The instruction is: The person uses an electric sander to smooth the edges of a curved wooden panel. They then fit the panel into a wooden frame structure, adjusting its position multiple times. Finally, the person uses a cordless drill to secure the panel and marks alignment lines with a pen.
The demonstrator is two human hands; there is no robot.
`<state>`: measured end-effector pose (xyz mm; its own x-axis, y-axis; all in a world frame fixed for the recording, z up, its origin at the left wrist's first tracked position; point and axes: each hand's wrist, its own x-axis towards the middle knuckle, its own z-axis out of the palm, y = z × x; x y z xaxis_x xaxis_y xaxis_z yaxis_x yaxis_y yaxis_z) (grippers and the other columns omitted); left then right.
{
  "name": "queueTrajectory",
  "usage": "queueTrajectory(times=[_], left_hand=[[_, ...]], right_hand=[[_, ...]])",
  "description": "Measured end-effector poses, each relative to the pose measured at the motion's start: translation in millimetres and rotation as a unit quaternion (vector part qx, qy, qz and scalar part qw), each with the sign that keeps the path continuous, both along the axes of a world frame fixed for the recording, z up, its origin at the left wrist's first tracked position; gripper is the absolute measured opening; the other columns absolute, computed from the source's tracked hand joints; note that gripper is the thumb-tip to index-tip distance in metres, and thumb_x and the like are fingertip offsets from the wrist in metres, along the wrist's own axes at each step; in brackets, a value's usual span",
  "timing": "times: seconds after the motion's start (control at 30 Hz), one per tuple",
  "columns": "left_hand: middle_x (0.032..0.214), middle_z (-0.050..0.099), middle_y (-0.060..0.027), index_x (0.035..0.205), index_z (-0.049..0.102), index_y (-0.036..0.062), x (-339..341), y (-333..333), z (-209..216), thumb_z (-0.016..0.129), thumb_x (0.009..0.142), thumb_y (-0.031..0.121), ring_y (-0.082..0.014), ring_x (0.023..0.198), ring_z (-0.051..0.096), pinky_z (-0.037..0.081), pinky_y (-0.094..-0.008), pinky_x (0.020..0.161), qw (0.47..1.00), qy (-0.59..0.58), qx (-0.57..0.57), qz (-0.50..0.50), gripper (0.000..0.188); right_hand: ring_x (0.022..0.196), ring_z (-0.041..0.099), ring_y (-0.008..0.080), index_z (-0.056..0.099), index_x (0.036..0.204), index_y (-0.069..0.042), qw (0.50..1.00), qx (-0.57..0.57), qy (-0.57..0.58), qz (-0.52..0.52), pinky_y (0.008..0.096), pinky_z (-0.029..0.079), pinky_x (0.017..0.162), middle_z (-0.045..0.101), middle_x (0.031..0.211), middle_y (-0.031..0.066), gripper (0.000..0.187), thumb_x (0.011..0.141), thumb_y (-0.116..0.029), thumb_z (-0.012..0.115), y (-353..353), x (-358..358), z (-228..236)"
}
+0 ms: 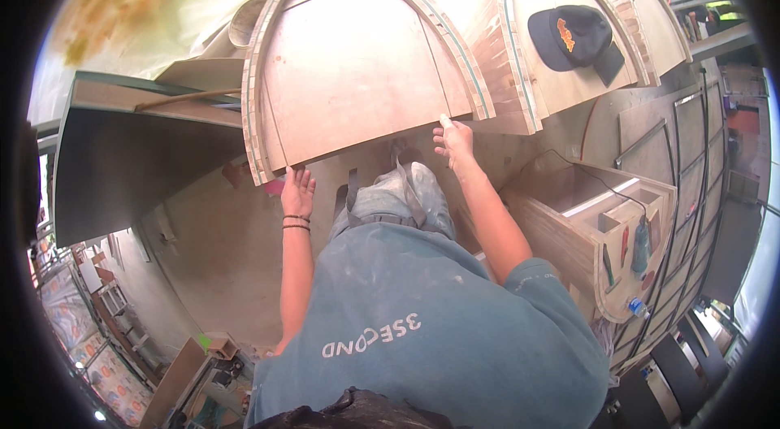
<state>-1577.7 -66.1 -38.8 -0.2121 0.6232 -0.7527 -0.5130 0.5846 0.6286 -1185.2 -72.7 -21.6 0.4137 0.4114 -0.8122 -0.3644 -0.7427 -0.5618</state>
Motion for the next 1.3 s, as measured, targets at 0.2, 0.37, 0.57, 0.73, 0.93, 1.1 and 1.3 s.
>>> queueTrajectory(times=[0.2, 0.37, 0.57, 0.73, 0.93, 1.1, 1.3], left_hand=[[0.113, 0.063, -0.0021, 0.119, 0.058, 0.0107, 10.0, 21.6, -14.8, 0.060, 0.100, 0.038, -0.0175, 0.101, 0.059, 0.049, -0.0347, 0.082, 0.998, 0.029, -0.020, 0.046, 0.034], [0.109, 0.062, -0.0024, 0.118, 0.058, 0.0102, 11.3, 24.4, -18.8, 0.061, 0.099, 0.041, -0.0173, 0.101, 0.057, 0.049, -0.0350, 0.086, 0.995, 0.022, -0.026, 0.089, 0.036], [0.113, 0.062, -0.0042, 0.120, 0.057, 0.0083, 13.2, 17.1, -16.8, 0.059, 0.101, 0.037, -0.0180, 0.106, 0.059, 0.048, -0.0345, 0.092, 0.996, 0.023, 0.009, 0.083, 0.035], [0.114, 0.063, -0.0040, 0.121, 0.057, 0.0078, 9.0, 15.1, -14.1, 0.058, 0.101, 0.035, -0.0182, 0.107, 0.060, 0.049, -0.0344, 0.091, 0.998, 0.019, 0.011, 0.061, 0.034], [0.115, 0.064, -0.0038, 0.122, 0.058, 0.0079, 15.8, 18.8, -1.7, 0.058, 0.102, 0.036, -0.0175, 0.105, 0.061, 0.050, -0.0350, 0.089, 0.997, 0.035, -0.018, 0.069, 0.035], [0.115, 0.064, -0.0040, 0.122, 0.058, 0.0076, 18.1, 20.4, 1.4, 0.058, 0.102, 0.036, -0.0166, 0.104, 0.061, 0.050, -0.0348, 0.088, 0.996, 0.058, -0.021, 0.064, 0.035], [0.109, 0.066, -0.0028, 0.115, 0.062, 0.0067, 21.4, 22.4, 5.6, 0.060, 0.101, 0.033, -0.0164, 0.099, 0.063, 0.052, -0.0335, 0.084, 0.994, 0.068, -0.033, 0.083, 0.030]], right_hand=[[0.094, 0.066, 0.0198, 0.061, 0.112, -0.002, 0.993, 0.057, 0.081, -0.065, 0.0339, 0.057, 0.070, 0.065, 0.103, 0.0085, 0.040, 0.092, -0.035, 0.071, -2.0, 17.4, -22.1], [0.093, 0.067, 0.0195, 0.060, 0.107, -0.003, 0.973, 0.087, 0.150, -0.155, 0.0347, 0.058, 0.073, 0.063, 0.100, 0.0072, 0.029, 0.092, -0.025, 0.073, -3.7, 10.4, -13.9], [0.095, 0.066, 0.0207, 0.054, 0.121, 0.002, 0.956, 0.115, 0.179, -0.201, 0.0352, 0.060, 0.074, 0.062, 0.107, 0.0088, 0.037, 0.094, -0.018, 0.070, -5.9, 6.8, -16.5], [0.094, 0.067, 0.0200, 0.057, 0.117, -0.002, 0.953, 0.122, 0.180, -0.210, 0.0354, 0.059, 0.075, 0.063, 0.104, 0.0067, 0.028, 0.095, -0.016, 0.068, -6.6, 5.4, -18.4], [0.093, 0.067, 0.0200, 0.060, 0.115, -0.001, 0.956, 0.105, 0.156, -0.224, 0.0340, 0.060, 0.074, 0.064, 0.103, 0.0067, 0.024, 0.096, -0.014, 0.066, -2.5, 1.6, -9.6], [0.092, 0.067, 0.0198, 0.061, 0.114, -0.001, 0.957, 0.096, 0.161, -0.221, 0.0340, 0.059, 0.074, 0.062, 0.102, 0.0060, 0.022, 0.096, -0.013, 0.065, 0.2, 2.5, -7.1], [0.092, 0.067, 0.0190, 0.061, 0.112, -0.002, 0.960, 0.087, 0.160, -0.213, 0.0345, 0.059, 0.074, 0.063, 0.100, 0.0052, 0.020, 0.096, -0.014, 0.065, 0.7, 3.0, -3.4]])
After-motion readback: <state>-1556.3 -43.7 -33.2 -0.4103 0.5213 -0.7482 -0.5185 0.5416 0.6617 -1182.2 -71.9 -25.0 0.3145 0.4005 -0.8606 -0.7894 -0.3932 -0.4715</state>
